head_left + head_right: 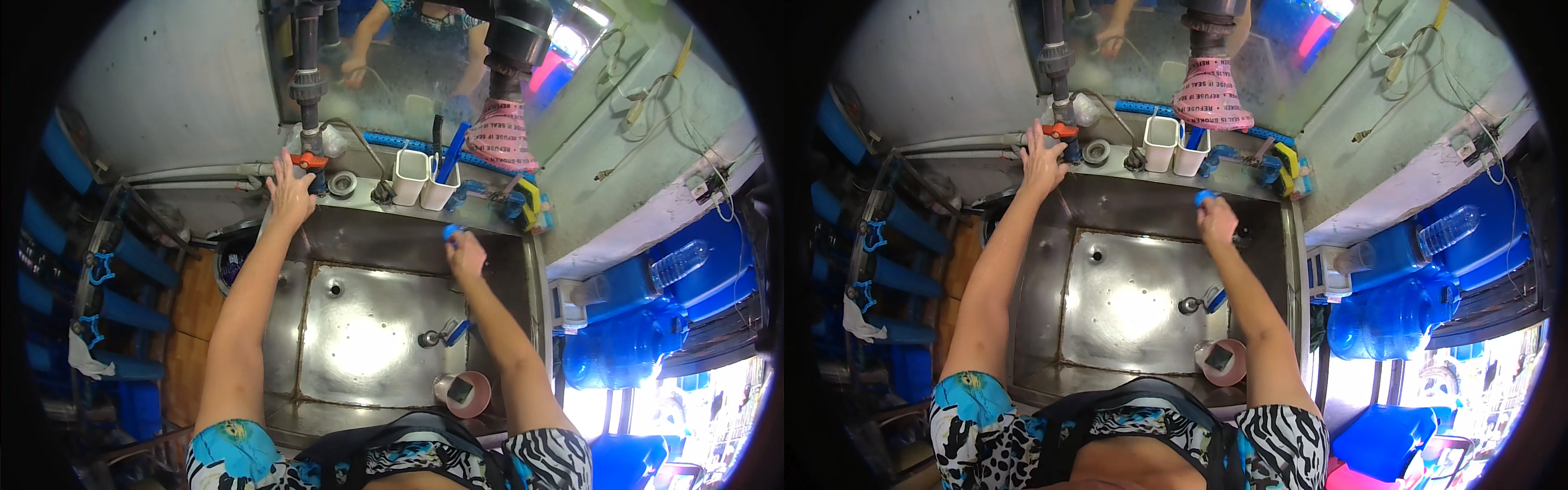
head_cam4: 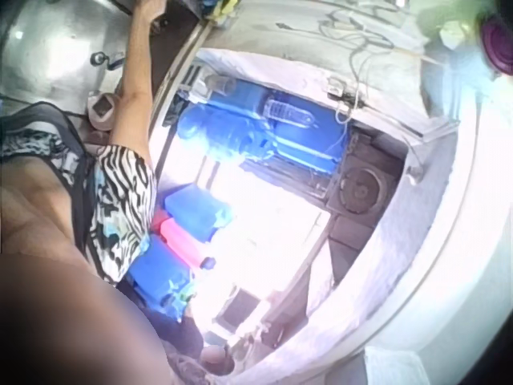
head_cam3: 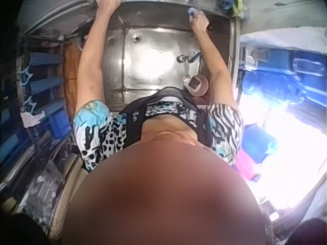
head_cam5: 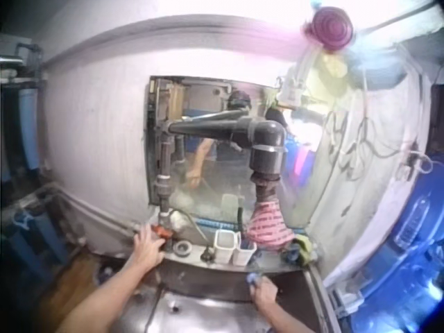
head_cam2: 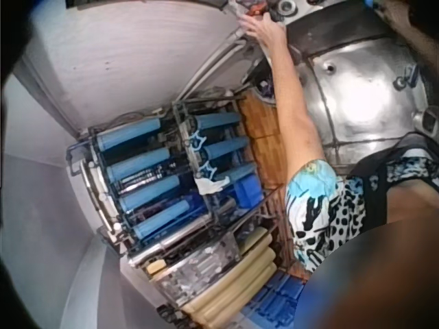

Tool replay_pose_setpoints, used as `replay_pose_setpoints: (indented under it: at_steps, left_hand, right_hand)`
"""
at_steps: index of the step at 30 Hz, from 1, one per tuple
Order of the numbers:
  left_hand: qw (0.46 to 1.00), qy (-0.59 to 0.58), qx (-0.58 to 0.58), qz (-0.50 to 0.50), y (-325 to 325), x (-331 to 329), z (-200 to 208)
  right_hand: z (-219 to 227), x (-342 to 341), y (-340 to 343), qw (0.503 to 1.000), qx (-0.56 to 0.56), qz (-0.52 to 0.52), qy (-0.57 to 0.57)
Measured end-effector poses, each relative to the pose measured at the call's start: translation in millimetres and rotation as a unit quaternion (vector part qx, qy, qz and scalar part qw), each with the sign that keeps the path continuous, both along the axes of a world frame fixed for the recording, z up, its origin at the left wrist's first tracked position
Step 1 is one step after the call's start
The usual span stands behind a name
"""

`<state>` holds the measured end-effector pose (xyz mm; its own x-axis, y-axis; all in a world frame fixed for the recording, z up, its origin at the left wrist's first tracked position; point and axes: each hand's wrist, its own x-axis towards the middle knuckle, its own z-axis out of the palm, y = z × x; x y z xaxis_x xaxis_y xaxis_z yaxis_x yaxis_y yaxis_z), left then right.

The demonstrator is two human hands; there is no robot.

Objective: The person scrubs a large blue water jug with a sponge and soap in a sink, rinses it thoroughly under running water, and places it on a nearby counter. The person then washes hands and the sponge, and mops the floor with a pink mop.

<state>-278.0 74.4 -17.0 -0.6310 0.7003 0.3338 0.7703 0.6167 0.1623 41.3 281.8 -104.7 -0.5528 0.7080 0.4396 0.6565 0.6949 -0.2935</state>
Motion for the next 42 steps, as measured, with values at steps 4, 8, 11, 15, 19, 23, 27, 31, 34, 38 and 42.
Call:
replay_pose_setpoints:
  at_steps: [4, 8, 11, 15, 19, 23, 27, 31, 34, 38, 42]
  left_hand:
    - [0.992, -0.118, 0.042, -0.023, 16, -28, -12]
    - [0.963, -0.219, 0.143, -0.067, 24, -15, -22]
    - [0.874, -0.456, 0.164, -0.034, 21, 52, -41]
    - [0.508, -0.830, 0.213, -0.092, 20, 155, -79]
    - [0.456, -0.830, 0.299, -0.113, 22, 198, -84]
    - [0.396, -0.889, 0.212, -0.090, 15, 221, -69]
    - [0.343, -0.921, 0.150, -0.106, 4, 224, -63]
    - [0.476, -0.833, 0.259, -0.110, 5, 225, -71]
    - [0.462, -0.775, 0.427, -0.051, 8, 232, -76]
    - [0.426, -0.760, 0.481, -0.103, 5, 241, -82]
    - [0.673, -0.622, 0.393, -0.076, 10, 240, -81]
  right_hand:
    - [12, -2, -79, 0.982, -0.099, 0.146, 0.072]
    - [26, -4, -126, 0.972, -0.091, 0.182, 0.114]
    - [34, -13, -141, 0.971, -0.111, 0.136, 0.160]
    - [44, -13, -152, 0.978, -0.034, 0.160, 0.129]
    - [56, 12, -160, 0.997, 0.030, 0.074, 0.012]
    - [66, 34, -160, 0.986, -0.094, 0.124, 0.062]
    - [73, 52, -149, 0.973, -0.111, 0.202, 0.011]
    - [63, 55, -147, 0.978, -0.105, 0.177, 0.021]
    - [45, 38, -154, 0.949, -0.129, 0.239, 0.160]
    - [27, 7, -156, 0.920, -0.216, 0.156, 0.287]
    - [22, -16, -149, 0.567, -0.636, 0.099, 0.515]
